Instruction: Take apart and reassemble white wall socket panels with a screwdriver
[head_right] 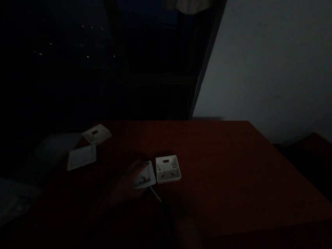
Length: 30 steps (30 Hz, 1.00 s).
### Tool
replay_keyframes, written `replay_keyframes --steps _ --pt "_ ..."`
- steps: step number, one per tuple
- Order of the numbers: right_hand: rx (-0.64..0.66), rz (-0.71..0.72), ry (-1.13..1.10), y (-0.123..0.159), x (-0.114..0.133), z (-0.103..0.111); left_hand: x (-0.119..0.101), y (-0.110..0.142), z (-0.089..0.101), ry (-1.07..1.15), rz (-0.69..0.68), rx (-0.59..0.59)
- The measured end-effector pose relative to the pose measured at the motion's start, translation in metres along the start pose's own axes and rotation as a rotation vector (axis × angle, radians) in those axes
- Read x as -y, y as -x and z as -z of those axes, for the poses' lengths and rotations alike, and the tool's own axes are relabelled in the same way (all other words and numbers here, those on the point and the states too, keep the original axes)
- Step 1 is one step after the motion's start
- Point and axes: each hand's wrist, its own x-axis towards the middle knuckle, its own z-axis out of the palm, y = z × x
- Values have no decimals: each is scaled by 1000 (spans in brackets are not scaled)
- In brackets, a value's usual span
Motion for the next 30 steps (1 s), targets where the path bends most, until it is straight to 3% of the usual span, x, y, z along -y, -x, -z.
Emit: replay_keyframes --steps 13,19,24,30 --pt "11 -113 -445 3 -14 11 16 -6 16 124 -68 -156" --pt "-25 -155 -470 6 -16 20 28 -18 24 97 -121 -236" --pt "-72 -151 -472 4 -22 15 41 -39 34 0 -113 -281" --pt "-61 -153 -468 3 -28 9 52 -68 40 -124 -239 -185"
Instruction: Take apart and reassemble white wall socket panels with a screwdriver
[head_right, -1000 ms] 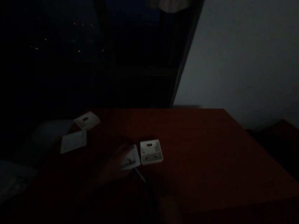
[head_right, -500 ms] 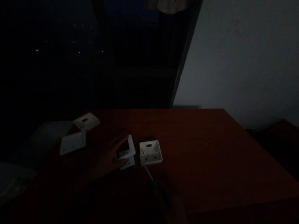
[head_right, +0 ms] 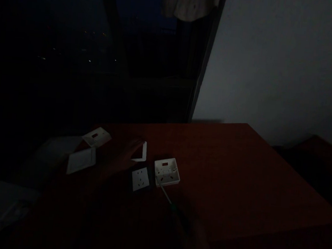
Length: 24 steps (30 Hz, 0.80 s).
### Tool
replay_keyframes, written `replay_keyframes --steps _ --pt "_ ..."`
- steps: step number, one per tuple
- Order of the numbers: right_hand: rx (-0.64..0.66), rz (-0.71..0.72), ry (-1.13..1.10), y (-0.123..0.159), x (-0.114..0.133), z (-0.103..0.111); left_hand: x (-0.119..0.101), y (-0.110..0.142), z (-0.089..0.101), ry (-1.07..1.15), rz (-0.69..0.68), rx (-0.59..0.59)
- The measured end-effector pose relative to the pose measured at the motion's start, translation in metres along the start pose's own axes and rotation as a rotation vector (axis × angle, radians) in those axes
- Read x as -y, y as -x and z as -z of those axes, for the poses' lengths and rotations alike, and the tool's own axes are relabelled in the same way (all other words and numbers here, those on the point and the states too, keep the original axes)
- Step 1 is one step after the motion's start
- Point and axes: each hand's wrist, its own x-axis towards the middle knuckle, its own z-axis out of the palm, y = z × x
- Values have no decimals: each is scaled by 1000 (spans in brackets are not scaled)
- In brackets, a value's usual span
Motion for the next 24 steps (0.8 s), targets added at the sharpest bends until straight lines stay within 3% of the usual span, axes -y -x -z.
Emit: replay_keyframes --steps 4,7,13,19,24 --pt "5 10 25 0 -2 0 0 -12 1 2 -132 69" --pt "15 5 25 -3 -5 0 -2 -15 0 18 -135 95" --pt "11 8 13 -3 -8 -1 -13 -5 2 76 -1 91" --pt "-69 -72 -106 2 0 -2 -50 29 0 84 176 -5" --pt "-168 -93 -139 -10 8 6 -76 55 -12 55 249 112"
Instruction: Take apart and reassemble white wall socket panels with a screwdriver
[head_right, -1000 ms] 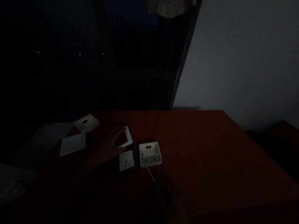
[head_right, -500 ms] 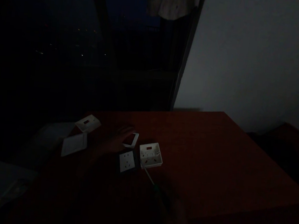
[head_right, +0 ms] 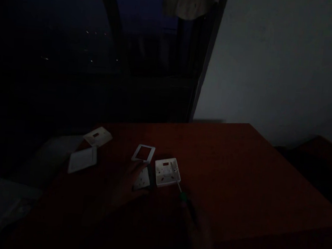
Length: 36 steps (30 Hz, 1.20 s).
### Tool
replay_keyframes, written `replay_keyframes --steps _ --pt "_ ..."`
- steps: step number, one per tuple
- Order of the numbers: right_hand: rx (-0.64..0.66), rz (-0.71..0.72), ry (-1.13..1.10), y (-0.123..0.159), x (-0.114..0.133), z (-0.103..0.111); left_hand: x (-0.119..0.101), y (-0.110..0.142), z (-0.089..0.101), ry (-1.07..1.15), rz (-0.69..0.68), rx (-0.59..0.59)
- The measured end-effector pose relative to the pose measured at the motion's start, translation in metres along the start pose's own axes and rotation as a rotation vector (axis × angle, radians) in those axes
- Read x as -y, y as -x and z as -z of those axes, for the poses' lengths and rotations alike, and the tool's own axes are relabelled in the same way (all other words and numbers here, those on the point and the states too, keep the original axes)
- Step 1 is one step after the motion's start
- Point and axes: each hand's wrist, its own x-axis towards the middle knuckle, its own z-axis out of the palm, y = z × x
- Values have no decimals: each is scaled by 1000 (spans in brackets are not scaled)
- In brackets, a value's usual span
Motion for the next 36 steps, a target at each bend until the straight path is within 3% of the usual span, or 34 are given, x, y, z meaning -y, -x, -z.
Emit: replay_keyframes --steps 7,16,24,27,32,36 --pt "-98 83 102 -35 22 1 5 6 -11 -4 -25 24" --pt "26 218 140 -85 30 -14 19 9 -24 48 -56 -42" --pt "110 283 152 -75 30 -27 18 5 -5 100 5 -146" --pt "159 303 106 -68 32 -32 4 2 -1 165 -8 -97" --pt "206 284 -38 -64 30 -31 -20 -8 -6 243 -68 26" --pt "228 245 -76 -65 29 -28 -25 -17 -19 277 -136 15"
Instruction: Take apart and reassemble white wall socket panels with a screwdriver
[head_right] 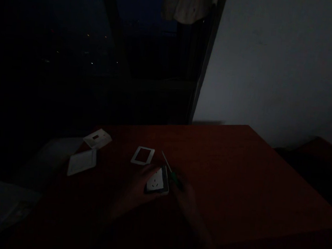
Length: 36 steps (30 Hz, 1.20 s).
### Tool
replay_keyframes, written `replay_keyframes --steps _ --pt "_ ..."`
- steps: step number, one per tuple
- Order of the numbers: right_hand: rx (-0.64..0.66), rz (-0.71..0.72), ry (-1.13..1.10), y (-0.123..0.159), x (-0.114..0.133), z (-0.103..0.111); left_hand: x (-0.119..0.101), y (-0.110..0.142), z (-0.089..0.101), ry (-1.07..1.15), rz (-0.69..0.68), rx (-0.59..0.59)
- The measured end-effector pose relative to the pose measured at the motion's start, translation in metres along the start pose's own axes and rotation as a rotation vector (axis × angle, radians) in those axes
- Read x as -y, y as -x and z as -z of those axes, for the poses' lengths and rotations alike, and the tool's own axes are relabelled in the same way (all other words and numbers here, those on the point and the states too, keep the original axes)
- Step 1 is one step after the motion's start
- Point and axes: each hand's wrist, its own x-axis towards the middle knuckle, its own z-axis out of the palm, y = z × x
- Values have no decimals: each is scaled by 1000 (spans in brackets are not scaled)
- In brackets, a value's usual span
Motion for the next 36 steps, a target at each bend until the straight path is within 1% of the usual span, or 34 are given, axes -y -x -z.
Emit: replay_keyframes --steps 3,6,11,15,19,25,27,31,36 --pt "1 -8 -7 0 1 1 5 -3 -7 -5 -36 -21" --pt "-18 -8 -8 0 1 0 7 -4 -9 2 -69 -34" --pt "-23 -14 -17 1 -1 -1 5 -4 -4 16 -21 -11" --pt "-8 -12 -28 1 1 -1 10 -3 -4 53 -39 -13" --pt "-6 -5 -34 1 3 0 15 -3 -3 71 -26 0" --pt "11 -4 -47 1 1 1 12 -2 2 94 -49 7" --pt "14 -2 -50 1 1 1 13 -2 1 101 -55 10" --pt "20 -6 -56 2 1 1 15 -2 -1 87 -14 25" --pt "8 -18 -53 2 2 2 15 0 -2 88 -1 4"
